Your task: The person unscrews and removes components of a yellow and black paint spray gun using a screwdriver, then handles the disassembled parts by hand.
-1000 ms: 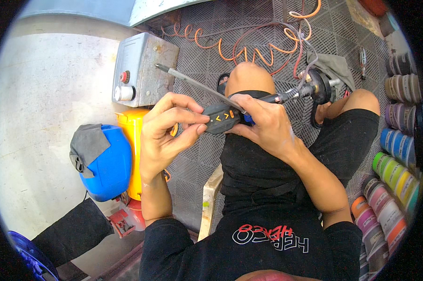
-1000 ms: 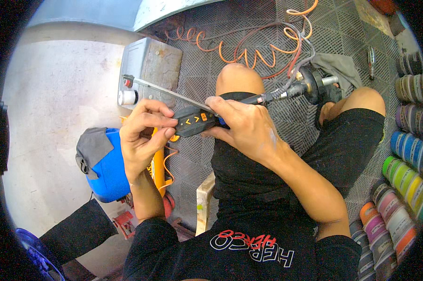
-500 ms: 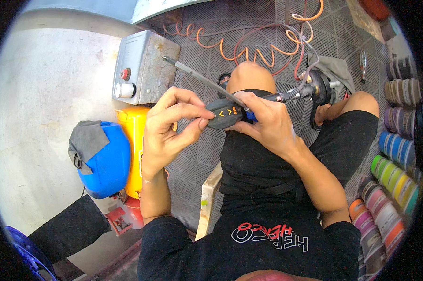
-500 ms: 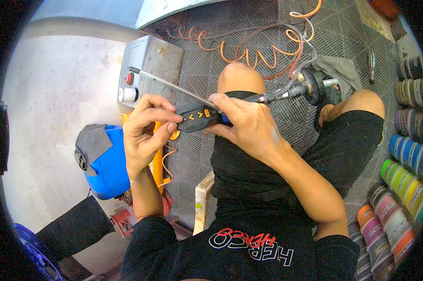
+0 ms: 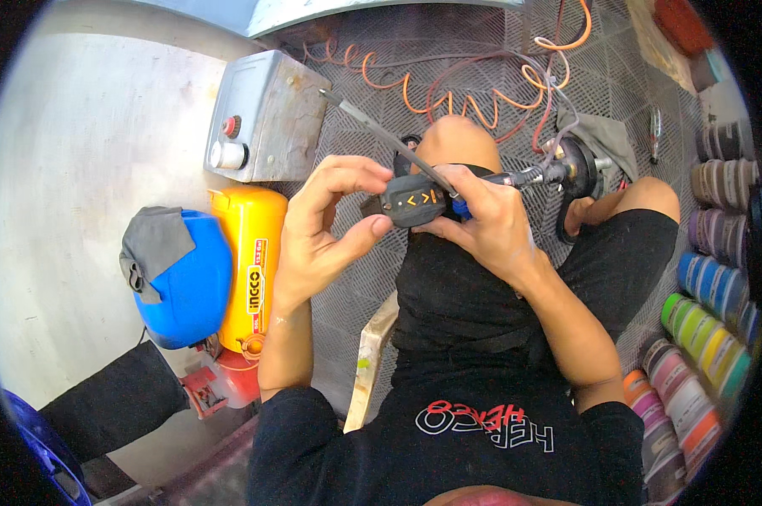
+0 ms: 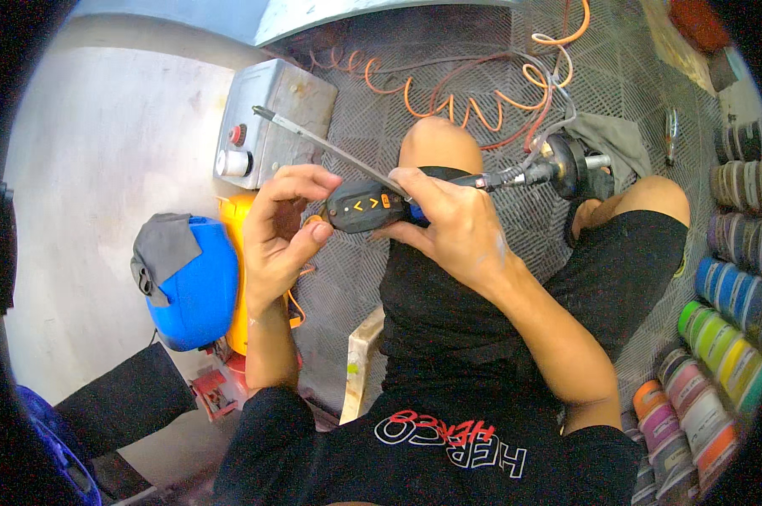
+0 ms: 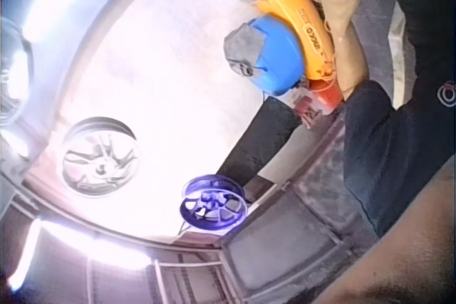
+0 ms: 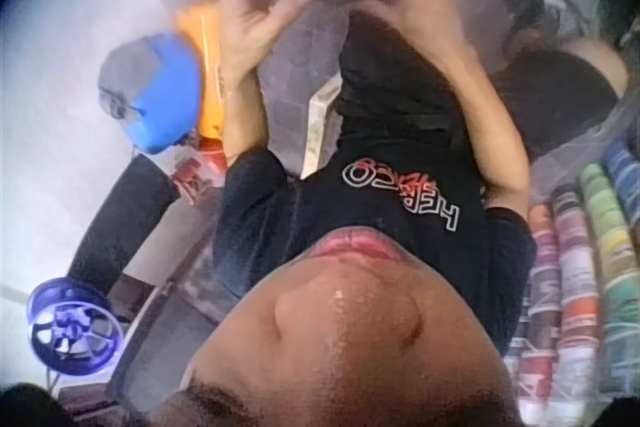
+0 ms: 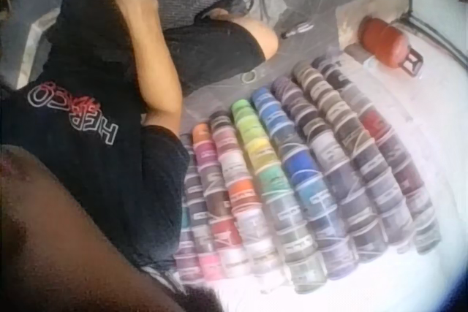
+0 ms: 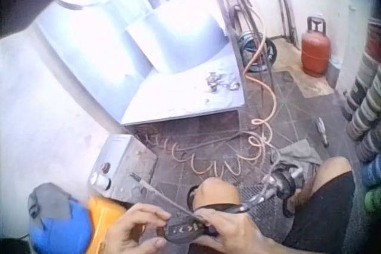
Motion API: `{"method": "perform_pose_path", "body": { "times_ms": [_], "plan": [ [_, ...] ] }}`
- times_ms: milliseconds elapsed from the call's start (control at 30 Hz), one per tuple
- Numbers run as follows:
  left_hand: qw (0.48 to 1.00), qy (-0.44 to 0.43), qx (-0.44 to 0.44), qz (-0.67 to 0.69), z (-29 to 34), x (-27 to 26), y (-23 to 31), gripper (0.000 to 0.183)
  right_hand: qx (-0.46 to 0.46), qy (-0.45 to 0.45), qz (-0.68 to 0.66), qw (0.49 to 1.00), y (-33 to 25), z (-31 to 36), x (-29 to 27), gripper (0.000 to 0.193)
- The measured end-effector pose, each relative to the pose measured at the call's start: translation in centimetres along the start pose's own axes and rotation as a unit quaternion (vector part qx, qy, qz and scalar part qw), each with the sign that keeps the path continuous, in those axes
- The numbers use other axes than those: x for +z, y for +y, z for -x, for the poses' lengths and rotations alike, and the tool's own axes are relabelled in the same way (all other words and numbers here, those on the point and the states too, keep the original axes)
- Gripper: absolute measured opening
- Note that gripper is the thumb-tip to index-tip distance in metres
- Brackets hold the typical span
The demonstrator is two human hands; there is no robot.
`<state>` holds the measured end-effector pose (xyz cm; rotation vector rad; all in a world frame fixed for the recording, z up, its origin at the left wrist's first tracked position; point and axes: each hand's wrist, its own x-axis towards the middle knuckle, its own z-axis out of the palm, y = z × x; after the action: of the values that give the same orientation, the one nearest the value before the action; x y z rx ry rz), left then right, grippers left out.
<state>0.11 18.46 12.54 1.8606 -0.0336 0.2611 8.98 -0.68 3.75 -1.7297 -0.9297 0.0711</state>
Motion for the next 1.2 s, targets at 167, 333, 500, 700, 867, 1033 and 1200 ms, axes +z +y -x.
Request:
{"method": "perform_pose_path", "body": {
  "times_ms": [167,333,500,700,867,1033,1200],
  "plan": [
    [0.996,-0.013,0.004,-0.091,0.1,0.0,0.0,0.016,0.009,0.001,-0.005,1.0,-0.3,-0.1,0.0,0.054],
    [0.998,-0.033,0.013,-0.058,0.0,-0.1,-0.9,0.018,0.001,-0.006,0.006,1.0,-0.4,-0.3,-0.1,0.055],
    [0.996,-0.038,-0.029,0.077,0.4,0.2,-2.1,0.033,-0.022,0.017,-0.014,1.0,-0.2,-0.7,-0.3,0.057],
    [0.999,-0.004,0.039,0.028,0.6,0.6,-2.8,0.052,0.003,0.003,-0.009,1.0,-0.5,-0.8,-0.5,0.056],
    [0.994,0.019,0.094,-0.043,0.6,1.1,-3.9,0.061,0.026,-0.004,0.003,1.0,-0.8,-0.8,-0.4,0.055],
    [0.992,0.028,0.096,-0.08,0.9,1.0,-4.2,0.058,0.051,-0.02,-0.013,0.998,-1.5,-0.9,-1.5,0.054],
    [0.99,0.038,0.106,-0.079,0.7,1.3,-4.5,0.058,0.23,0.005,-0.289,0.929,-2.6,1.8,-6.0,0.063]
  ]
}}
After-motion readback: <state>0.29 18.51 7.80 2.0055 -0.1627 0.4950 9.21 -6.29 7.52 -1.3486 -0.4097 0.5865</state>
